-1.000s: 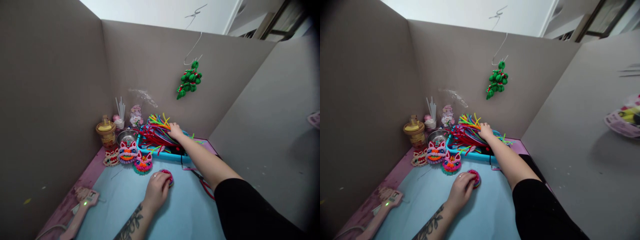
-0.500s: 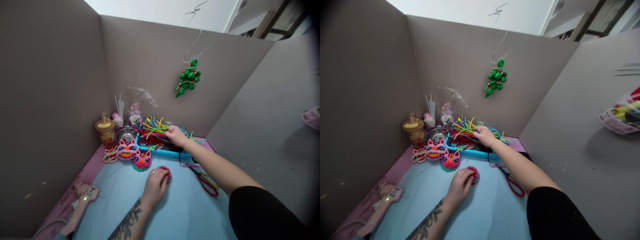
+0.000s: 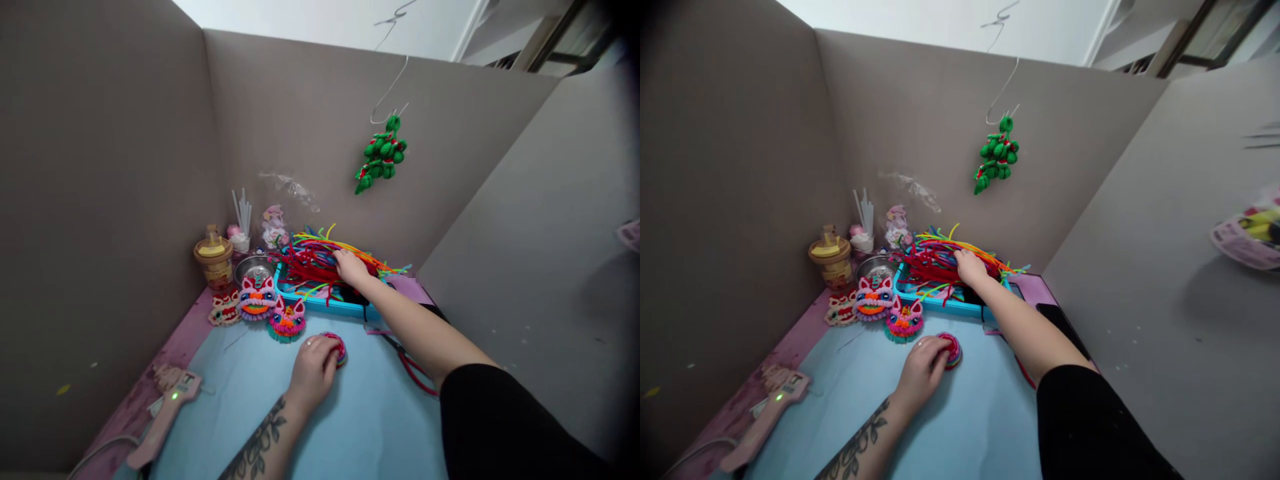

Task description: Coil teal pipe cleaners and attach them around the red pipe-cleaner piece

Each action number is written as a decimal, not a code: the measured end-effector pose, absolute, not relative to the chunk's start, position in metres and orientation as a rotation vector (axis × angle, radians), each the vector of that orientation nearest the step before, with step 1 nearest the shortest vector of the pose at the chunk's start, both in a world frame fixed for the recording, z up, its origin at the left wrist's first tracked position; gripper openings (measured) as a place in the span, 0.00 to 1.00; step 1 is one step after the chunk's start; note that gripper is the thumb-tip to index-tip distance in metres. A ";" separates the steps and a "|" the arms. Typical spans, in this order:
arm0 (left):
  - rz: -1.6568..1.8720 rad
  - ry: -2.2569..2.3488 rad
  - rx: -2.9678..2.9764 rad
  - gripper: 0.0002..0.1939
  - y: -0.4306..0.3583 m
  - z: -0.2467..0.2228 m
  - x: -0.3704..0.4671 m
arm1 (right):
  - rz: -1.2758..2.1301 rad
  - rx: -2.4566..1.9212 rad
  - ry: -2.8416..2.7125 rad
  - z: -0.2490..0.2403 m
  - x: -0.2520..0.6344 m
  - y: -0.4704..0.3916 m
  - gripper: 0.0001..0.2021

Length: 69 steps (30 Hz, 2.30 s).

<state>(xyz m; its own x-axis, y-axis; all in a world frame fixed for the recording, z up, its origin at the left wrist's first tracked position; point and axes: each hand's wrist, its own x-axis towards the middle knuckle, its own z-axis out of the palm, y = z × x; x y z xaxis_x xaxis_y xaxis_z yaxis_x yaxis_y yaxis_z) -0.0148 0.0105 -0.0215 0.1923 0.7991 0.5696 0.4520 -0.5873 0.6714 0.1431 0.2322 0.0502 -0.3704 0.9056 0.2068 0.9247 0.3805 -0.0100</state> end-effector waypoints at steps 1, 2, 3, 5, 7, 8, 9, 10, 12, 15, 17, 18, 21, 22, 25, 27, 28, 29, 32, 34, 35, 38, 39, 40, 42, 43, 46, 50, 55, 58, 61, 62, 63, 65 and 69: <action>1.353 1.189 2.109 0.10 0.011 -0.021 -0.015 | -0.153 -1.663 -2.434 0.049 0.143 0.237 0.16; 1.351 1.196 2.102 0.10 0.011 -0.021 -0.015 | -0.144 -1.678 -2.410 0.048 0.143 0.241 0.16; 1.351 1.198 2.099 0.10 0.011 -0.021 -0.015 | -0.135 -1.696 -2.382 0.047 0.143 0.246 0.16; 1.349 1.193 2.098 0.10 0.011 -0.020 -0.015 | -0.117 -1.739 -2.309 0.044 0.142 0.253 0.18; 1.353 1.182 2.098 0.10 0.011 -0.020 -0.015 | -0.090 -1.768 -2.236 0.042 0.142 0.260 0.19; 1.357 1.180 2.099 0.10 0.011 -0.019 -0.015 | -0.071 -1.771 -2.209 0.042 0.142 0.263 0.18; 1.357 1.178 2.100 0.10 0.011 -0.019 -0.015 | -0.048 -1.768 -2.189 0.041 0.142 0.265 0.17; 1.358 1.176 2.104 0.10 0.011 -0.019 -0.015 | -0.026 -1.765 -2.175 0.041 0.143 0.267 0.15; 1.355 1.174 2.111 0.10 0.011 -0.020 -0.015 | 0.010 -1.764 -2.153 0.041 0.146 0.270 0.13; 1.347 1.168 2.118 0.10 0.011 -0.020 -0.015 | 0.040 -1.772 -2.139 0.040 0.150 0.268 0.11; 1.343 1.165 2.118 0.09 0.010 -0.020 -0.015 | 0.060 -1.770 -2.156 0.040 0.153 0.266 0.10; 1.343 1.165 2.118 0.09 0.010 -0.020 -0.015 | 0.068 -1.768 -2.166 0.041 0.154 0.265 0.08; 1.347 1.167 2.118 0.10 0.011 -0.020 -0.015 | 0.065 -1.741 -2.169 0.044 0.156 0.261 0.04; 1.348 1.166 2.118 0.10 0.011 -0.020 -0.015 | 0.057 -1.728 -2.161 0.046 0.156 0.259 0.03; 1.341 1.154 2.118 0.10 0.011 -0.020 -0.015 | 0.039 -1.683 -2.132 0.053 0.159 0.253 0.03; 1.335 1.154 2.115 0.10 0.010 -0.020 -0.015 | 0.020 -1.646 -2.091 0.060 0.162 0.248 0.03; 1.334 1.167 2.110 0.10 0.010 -0.020 -0.015 | 0.007 -1.621 -2.060 0.064 0.164 0.246 0.02; 1.336 1.192 2.101 0.10 0.009 -0.020 -0.015 | -0.009 -1.592 -2.022 0.070 0.165 0.243 0.03; 1.339 1.333 2.056 0.10 0.009 -0.018 -0.017 | -0.049 -1.493 -1.901 0.094 0.169 0.231 0.07; 1.343 1.430 1.996 0.11 0.009 -0.016 -0.019 | -0.068 -1.412 -1.799 0.114 0.171 0.214 0.08; 1.349 1.464 1.949 0.11 0.010 -0.015 -0.020 | -0.050 -1.290 -1.671 0.124 0.172 0.201 0.08; 1.400 1.491 1.753 0.12 0.012 -0.015 -0.021 | 0.040 -1.116 -1.527 0.140 0.173 0.146 0.08; 1.418 1.473 1.684 0.12 0.013 -0.015 -0.021 | 0.062 -1.130 -1.548 0.139 0.172 0.123 0.08; 1.430 1.434 1.618 0.12 0.014 -0.015 -0.020 | 0.108 -1.163 -1.606 0.132 0.171 0.101 0.07; 1.407 1.278 1.496 0.14 0.015 -0.014 -0.017 | 0.288 -1.240 -1.730 0.108 0.167 0.058 0.08; 1.371 1.174 1.444 0.17 0.014 -0.013 -0.015 | 0.420 -1.291 -1.734 0.091 0.164 0.039 0.09; 1.278 0.951 1.356 0.21 0.008 -0.008 -0.010 | 0.705 -1.356 -1.672 0.040 0.154 0.001 0.12; 1.318 1.012 1.389 0.14 -0.002 -0.002 -0.010 | 0.899 -1.313 -1.511 -0.002 0.151 -0.011 0.15; 1.461 1.191 1.237 0.16 0.007 -0.009 -0.022 | 1.024 -1.313 -1.339 -0.022 0.171 -0.001 0.20; 1.548 1.185 1.077 0.18 0.017 -0.015 -0.027 | 0.969 -1.378 -1.331 -0.029 0.187 0.005 0.16; 1.564 1.104 0.946 0.20 0.021 -0.015 -0.029 | 0.871 -1.411 -1.320 -0.031 0.197 0.008 0.14; 1.554 1.080 0.908 0.21 0.021 -0.014 -0.028 | 0.837 -1.412 -1.315 -0.029 0.198 0.009 0.14; 1.534 1.062 0.874 0.22 0.021 -0.013 -0.028 | 0.806 -1.412 -1.308 -0.028 0.198 0.009 0.14; 1.480 1.049 0.822 0.26 0.019 -0.010 -0.026 | 0.764 -1.413 -1.297 -0.024 0.198 0.008 0.15; 1.244 1.055 0.881 0.25 0.010 -0.006 -0.017 | 0.749 -1.402 -1.260 -0.020 0.196 0.007 0.14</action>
<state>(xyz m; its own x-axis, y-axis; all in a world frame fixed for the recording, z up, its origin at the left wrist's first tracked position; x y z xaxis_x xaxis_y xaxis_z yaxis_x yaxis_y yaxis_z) -0.0167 0.0099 -0.0057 0.0098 0.9903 -0.1385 -0.2986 0.1351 0.9448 0.1957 0.0068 -0.0200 0.2467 0.9505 0.1889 0.2880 0.1142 -0.9508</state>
